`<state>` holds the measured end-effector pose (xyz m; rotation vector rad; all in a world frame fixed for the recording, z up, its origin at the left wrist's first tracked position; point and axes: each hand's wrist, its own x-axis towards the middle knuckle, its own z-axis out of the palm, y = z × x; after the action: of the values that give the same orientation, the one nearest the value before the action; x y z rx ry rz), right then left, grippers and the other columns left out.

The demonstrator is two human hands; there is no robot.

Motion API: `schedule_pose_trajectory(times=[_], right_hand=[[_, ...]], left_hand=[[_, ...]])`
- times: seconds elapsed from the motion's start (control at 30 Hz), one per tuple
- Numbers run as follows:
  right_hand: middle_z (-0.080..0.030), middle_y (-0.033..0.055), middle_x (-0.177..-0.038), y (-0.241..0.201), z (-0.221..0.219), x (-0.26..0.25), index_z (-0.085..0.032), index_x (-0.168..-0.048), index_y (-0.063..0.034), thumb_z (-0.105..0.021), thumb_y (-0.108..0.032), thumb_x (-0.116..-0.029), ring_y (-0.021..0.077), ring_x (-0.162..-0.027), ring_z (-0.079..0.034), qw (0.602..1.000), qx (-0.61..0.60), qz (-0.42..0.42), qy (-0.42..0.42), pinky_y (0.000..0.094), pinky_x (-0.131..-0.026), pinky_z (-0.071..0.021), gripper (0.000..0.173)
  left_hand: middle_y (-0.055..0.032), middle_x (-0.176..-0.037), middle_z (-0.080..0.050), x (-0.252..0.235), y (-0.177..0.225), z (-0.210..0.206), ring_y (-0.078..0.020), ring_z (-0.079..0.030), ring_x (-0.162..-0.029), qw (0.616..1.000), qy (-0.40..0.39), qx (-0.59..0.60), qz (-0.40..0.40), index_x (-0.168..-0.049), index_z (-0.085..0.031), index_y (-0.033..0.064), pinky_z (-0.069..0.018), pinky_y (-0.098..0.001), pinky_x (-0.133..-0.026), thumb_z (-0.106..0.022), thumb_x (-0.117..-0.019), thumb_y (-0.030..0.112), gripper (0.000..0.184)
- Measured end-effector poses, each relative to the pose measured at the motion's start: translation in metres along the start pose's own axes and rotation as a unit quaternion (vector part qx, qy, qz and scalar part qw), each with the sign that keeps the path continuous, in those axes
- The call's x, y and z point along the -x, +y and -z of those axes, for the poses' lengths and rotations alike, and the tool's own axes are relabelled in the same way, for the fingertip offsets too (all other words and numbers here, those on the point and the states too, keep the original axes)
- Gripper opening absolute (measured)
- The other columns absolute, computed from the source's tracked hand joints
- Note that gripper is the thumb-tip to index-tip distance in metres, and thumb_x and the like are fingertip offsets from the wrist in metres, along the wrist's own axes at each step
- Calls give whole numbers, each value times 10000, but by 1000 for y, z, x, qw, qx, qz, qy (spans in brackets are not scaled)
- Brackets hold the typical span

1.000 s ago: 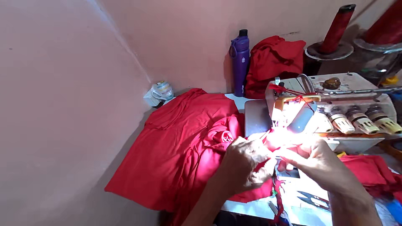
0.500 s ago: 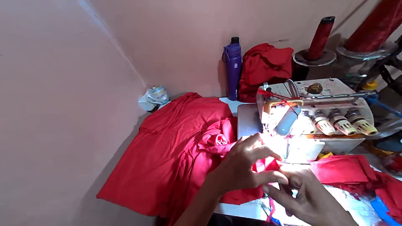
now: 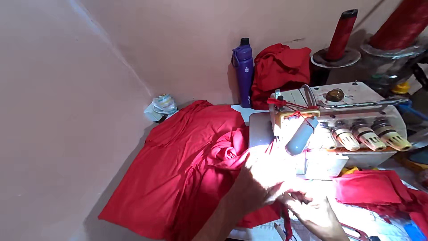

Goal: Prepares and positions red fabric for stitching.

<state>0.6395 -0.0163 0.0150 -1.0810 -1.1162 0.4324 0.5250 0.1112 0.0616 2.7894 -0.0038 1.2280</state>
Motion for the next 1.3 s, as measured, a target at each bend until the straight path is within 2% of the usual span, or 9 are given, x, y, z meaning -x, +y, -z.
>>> schedule_pose_trajectory(times=[0.13, 0.23, 0.3, 0.47, 0.57, 0.7, 0.9, 1.1, 1.3], right_hand=[[-681, -114, -779, 1, 1, -3, -738, -914, -85, -701, -180, -912, -121, -626, -546, 1000, 12, 4, -8, 62, -572, -469, 102], [-647, -131, -720, 1, 0, -2, -713, -860, -98, -718, -169, -892, -121, -576, -511, 1000, 6, -5, -4, 62, -528, -441, 78], [-638, -140, -710, 0, 0, -1, -706, -848, -114, -718, -163, -892, -114, -571, -518, 1000, 1, -15, -1, 67, -524, -446, 66], [-709, -136, -810, -4, 0, -5, -735, -959, -106, -711, -167, -904, -110, -620, -576, 1000, 4, -18, 5, 74, -561, -490, 86], [-696, -121, -846, -1, -5, -5, -718, -1018, -61, -717, -184, -884, -117, -632, -553, 999, 29, -24, 37, 73, -570, -477, 182], [-656, -81, -705, -14, -18, -14, -695, -1045, -8, -697, -157, -919, -75, -473, -533, 985, 85, -73, 128, 114, -437, -481, 196], [-693, 75, -760, -22, -31, -5, -755, -866, -9, -644, -173, -894, 8, -642, -588, 933, 309, 95, 158, 126, -621, -474, 200], [-740, 125, -919, -15, -35, 38, -758, -893, 32, -648, -88, -896, -9, -801, -647, 950, 260, 103, 137, 90, -773, -499, 163], [-752, 120, -907, -8, -34, 48, -765, -896, 47, -680, -51, -882, -19, -872, -665, 957, 230, 80, 158, 87, -848, -486, 131]], left_hand=[[-126, -877, -743, 9, 2, -4, -196, -687, -987, 995, 86, 6, 56, -800, -721, 55, -456, -308, -1011, -581, -986, 331, 360], [-154, -940, -751, 9, -9, -7, -225, -702, -965, 984, 113, 17, 138, -858, -762, -12, -513, -321, -934, -631, -864, 115, 182], [-134, -973, -743, 8, -16, -8, -213, -698, -966, 977, 112, 22, 178, -917, -771, -11, -535, -329, -916, -618, -872, 51, 172], [-69, -1056, -746, 17, -21, -15, -217, -671, -1104, 976, 53, 48, 205, -965, -777, 83, -480, -452, -1008, -622, -910, 143, 175], [-134, -1050, -755, 24, -8, -16, -263, -692, -1077, 971, 86, 32, 220, -955, -780, 22, -472, -468, -1011, -634, -905, 159, 206], [-105, -1025, -754, 32, 6, -12, -220, -689, -1029, 970, 98, 3, 224, -946, -780, 45, -470, -422, -1006, -656, -938, 192, 192], [-130, -977, -736, 28, 18, -6, -222, -667, -1003, 968, 158, -10, 197, -890, -758, 35, -453, -374, -984, -673, -902, 177, 166], [-114, -1055, -753, 24, 27, -10, -254, -676, -1086, 981, 76, 4, 178, -881, -808, 116, -454, -445, -1023, -675, -905, 233, 179], [-88, -1015, -764, 42, 36, -28, -217, -686, -1050, 969, 120, -72, 204, -862, -813, 130, -452, -401, -1016, -661, -868, 208, 171]])
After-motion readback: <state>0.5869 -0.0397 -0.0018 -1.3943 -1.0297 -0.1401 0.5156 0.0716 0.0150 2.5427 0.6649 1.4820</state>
